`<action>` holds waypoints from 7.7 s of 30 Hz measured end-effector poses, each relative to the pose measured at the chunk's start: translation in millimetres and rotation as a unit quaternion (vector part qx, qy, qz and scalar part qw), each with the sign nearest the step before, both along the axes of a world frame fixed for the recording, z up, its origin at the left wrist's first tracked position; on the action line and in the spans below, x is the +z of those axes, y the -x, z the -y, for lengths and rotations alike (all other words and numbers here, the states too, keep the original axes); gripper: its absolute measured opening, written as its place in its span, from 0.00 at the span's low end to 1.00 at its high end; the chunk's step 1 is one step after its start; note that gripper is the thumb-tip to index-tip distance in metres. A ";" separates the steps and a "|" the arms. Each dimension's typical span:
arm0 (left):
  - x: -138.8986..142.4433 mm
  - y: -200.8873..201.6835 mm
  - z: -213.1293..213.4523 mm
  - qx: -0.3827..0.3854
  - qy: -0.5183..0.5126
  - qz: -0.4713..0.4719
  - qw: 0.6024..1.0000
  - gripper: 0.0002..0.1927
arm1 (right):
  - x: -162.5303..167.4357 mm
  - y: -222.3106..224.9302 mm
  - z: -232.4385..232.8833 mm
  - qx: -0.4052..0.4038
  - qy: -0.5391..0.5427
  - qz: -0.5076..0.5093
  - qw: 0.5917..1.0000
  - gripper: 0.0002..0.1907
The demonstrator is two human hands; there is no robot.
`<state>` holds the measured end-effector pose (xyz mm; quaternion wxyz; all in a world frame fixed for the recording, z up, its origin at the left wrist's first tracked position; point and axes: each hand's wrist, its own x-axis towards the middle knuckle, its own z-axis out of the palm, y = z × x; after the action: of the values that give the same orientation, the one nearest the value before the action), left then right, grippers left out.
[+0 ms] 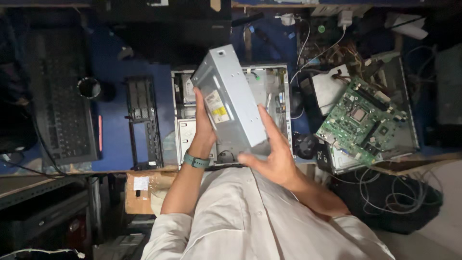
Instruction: The person works on an open desktop computer case on a workbench. They remove a hard drive from a blue mounting caddy, fit the hard drive into the case's drive bay, unscrew and pull out an optical disc drive, and continue handling components and cables inside the case.
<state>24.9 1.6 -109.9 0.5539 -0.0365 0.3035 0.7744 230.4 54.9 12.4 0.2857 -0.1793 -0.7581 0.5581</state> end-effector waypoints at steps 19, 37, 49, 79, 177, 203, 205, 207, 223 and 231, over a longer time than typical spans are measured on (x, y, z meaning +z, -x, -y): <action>25.0 9.9 -39.4 0.101 0.013 -0.116 0.988 0.46 | -24.4 -19.5 16.0 -0.075 -0.172 -0.032 0.982 0.38; 106.5 5.7 -24.9 0.043 -0.352 -0.261 0.898 0.57 | -32.0 -13.0 18.9 -0.092 -0.344 -0.042 0.933 0.26; 116.6 8.9 -50.6 0.002 -0.497 -0.209 0.842 0.59 | -38.7 -13.4 22.3 -0.081 -0.384 -0.015 0.919 0.26; 80.3 -44.5 74.2 0.098 0.062 -0.534 0.837 0.39 | -105.2 -57.1 -27.5 -0.175 0.122 -0.129 0.968 0.43; 59.7 9.5 15.9 -0.102 -0.008 0.086 0.991 0.26 | -19.2 -16.4 -33.0 -0.030 0.364 -0.116 0.924 0.34; 68.8 -15.3 53.9 0.048 0.018 -0.561 0.826 0.39 | -54.0 -21.7 -32.4 -0.059 0.154 -0.008 0.986 0.31; 66.8 -18.1 57.4 0.074 -0.014 -0.572 0.817 0.39 | -46.8 -22.4 -27.5 -0.044 0.109 -0.027 0.993 0.34; 64.9 -21.4 59.7 0.097 -0.044 -0.575 0.811 0.39 | -39.9 -18.9 -21.7 -0.008 0.078 -0.103 0.992 0.32; 111.9 -53.3 53.0 0.091 -0.012 -0.610 0.787 0.31 | -35.1 8.0 -7.1 -0.157 0.101 -0.273 0.944 0.27; 133.9 -58.9 53.0 0.080 -0.007 -0.603 0.794 0.22 | -36.8 0.7 -2.5 -0.157 0.098 -0.301 0.935 0.26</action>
<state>83.8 -51.4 24.0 0.1949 0.4173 0.5663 0.6835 229.6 57.4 -24.4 0.5660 -0.1466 -0.5402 0.6052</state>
